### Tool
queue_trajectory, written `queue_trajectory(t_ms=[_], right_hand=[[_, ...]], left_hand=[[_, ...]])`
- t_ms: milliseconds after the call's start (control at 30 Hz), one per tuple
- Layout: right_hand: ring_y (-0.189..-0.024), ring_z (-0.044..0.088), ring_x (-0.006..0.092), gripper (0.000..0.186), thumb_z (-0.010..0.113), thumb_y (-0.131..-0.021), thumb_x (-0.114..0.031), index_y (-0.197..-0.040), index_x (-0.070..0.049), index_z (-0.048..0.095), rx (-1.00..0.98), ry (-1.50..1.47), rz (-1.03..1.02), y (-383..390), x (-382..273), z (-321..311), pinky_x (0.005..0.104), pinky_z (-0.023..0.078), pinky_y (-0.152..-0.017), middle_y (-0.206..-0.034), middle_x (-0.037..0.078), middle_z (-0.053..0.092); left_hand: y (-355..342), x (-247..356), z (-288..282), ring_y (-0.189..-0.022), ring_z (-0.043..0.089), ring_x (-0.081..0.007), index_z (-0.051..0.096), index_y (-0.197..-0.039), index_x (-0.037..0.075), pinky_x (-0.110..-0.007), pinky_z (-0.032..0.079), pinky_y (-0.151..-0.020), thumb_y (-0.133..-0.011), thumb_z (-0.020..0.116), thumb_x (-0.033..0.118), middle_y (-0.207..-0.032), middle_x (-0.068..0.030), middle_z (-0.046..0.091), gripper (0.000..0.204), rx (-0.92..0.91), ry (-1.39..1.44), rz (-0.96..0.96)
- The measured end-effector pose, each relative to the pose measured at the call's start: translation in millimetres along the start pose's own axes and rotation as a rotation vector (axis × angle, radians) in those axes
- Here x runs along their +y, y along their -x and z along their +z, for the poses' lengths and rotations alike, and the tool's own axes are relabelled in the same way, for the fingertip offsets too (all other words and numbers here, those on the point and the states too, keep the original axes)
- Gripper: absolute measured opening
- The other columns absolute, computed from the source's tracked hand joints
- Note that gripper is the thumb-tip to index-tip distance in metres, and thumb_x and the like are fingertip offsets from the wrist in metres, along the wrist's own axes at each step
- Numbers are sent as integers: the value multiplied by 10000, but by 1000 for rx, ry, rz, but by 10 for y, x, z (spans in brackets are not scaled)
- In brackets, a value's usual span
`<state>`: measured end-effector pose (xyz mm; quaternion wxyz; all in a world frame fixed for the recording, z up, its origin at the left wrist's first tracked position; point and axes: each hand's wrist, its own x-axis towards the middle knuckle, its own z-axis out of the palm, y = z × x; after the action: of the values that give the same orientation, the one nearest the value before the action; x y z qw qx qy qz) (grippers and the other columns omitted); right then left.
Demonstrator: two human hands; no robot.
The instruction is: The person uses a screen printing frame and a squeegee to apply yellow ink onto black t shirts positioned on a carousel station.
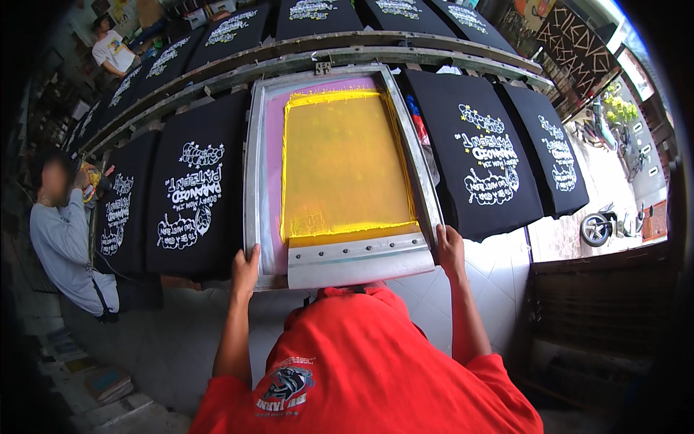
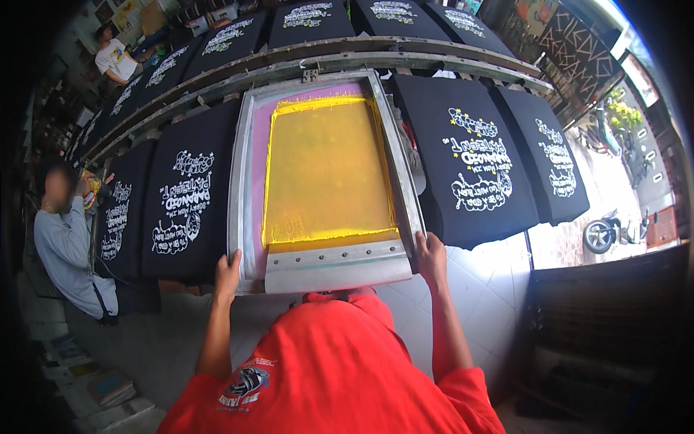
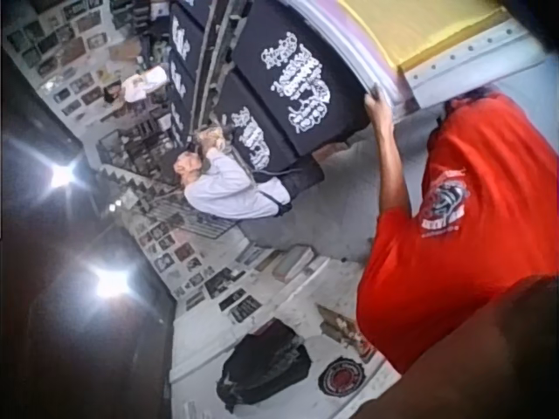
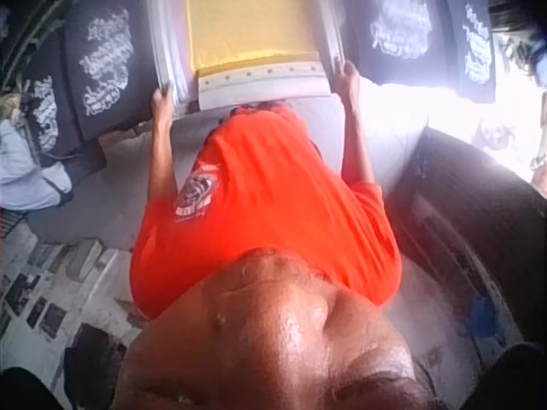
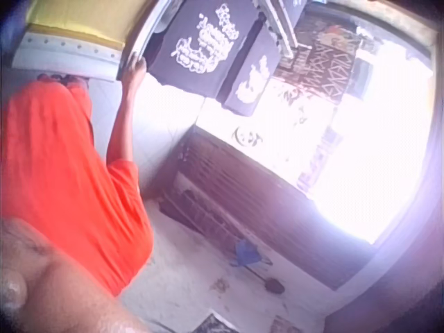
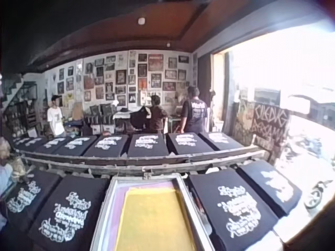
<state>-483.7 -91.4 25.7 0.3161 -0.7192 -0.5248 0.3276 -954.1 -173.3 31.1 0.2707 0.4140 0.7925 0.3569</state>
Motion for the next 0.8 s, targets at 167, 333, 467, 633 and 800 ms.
queue_trajectory(t_ms=[167, 333, 467, 633, 800], right_hand=[[-671, 482, 135, 404, 472, -1017, -320, -886, 43, 593, 4, -33, -6, 108, -61, -30, 337, 433, -641, -693, 124, 571], [-614, 565, 283, 396, 478, -998, -345, -896, 10, 624, 104, -8, -95, 15, 179, 101, 402, 439, -616, -688, 198, 593], [-692, 620, 310, 422, 469, -1000, -368, -971, 14, 644, 92, -10, -101, -182, 150, 179, 409, 460, -661, -755, 212, 631], [-758, 649, 337, 431, 466, -998, -375, -1032, 10, 657, 96, 4, -54, -251, 209, 247, 409, 475, -707, -817, 220, 662], [-743, 643, 342, 427, 468, -997, -369, -1014, 12, 660, 93, 18, -54, -286, 190, 260, 412, 474, -696, -803, 217, 659]], left_hand=[[86, -68, -12, -604, 517, -202, 558, -807, -51, -383, 425, -582, -928, 624, 434, -657, -120, 556, 504, 10, -8, 24], [22, -120, 44, -599, 526, -242, 544, -803, -57, -397, 429, -590, -929, 611, 450, -657, -155, 555, 527, 62, -14, 66], [-186, -143, 114, -610, 551, -275, 548, -812, -65, -410, 436, -598, -933, 589, 476, -663, -178, 559, 556, 61, -3, 64], [-270, -55, 173, -622, 578, -292, 555, -819, -63, -420, 441, -603, -935, 569, 503, -673, -176, 576, 578, 60, -58, 72], [-263, -12, 183, -628, 598, -294, 567, -826, -58, -417, 451, -605, -930, 572, 515, -674, -171, 589, 582, 11, -67, 19]])
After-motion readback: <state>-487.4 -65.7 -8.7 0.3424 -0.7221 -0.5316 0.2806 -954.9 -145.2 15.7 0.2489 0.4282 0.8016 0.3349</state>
